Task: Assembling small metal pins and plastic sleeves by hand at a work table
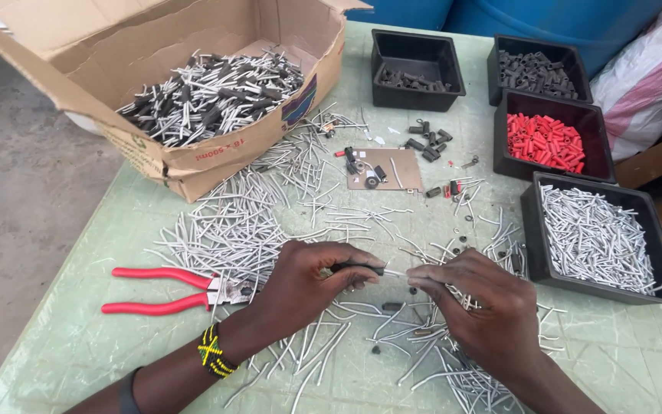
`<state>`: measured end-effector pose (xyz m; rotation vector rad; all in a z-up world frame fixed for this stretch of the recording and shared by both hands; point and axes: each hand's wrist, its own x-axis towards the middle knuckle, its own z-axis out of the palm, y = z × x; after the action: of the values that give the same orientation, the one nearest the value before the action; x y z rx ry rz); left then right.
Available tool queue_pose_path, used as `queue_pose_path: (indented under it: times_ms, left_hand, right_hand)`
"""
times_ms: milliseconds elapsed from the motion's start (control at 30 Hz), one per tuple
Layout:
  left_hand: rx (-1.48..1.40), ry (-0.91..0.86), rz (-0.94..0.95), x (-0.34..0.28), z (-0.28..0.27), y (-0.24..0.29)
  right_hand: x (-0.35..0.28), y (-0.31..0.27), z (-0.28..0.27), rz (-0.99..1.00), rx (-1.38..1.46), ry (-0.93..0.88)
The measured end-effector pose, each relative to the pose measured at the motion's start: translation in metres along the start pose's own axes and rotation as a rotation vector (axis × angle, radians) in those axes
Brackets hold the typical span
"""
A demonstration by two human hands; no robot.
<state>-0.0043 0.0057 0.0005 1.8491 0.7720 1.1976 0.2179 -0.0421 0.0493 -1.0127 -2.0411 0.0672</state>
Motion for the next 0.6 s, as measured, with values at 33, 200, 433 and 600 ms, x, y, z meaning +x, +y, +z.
queue_pose_path:
  times_ms: [33, 200, 433, 600]
  left_hand:
    - [0.001, 0.005, -0.008, -0.001, 0.001, -0.001]
    - [0.014, -0.077, -0.021, 0.000, 0.000, -0.003]
    - [0.029, -0.025, 0.051, 0.005, -0.006, 0.003]
    - [-0.139, 0.241, -0.115, 0.013, -0.014, -0.010]
  right_hand:
    - [-0.003, 0.001, 0.002, 0.001, 0.007, -0.007]
    - [-0.006, 0.000, 0.012, 0.052, 0.066, -0.041]
    - [-0.003, 0.003, 0.012, 0.095, -0.051, -0.045]
    - [-0.016, 0.017, 0.029, -0.022, -0.096, -0.324]
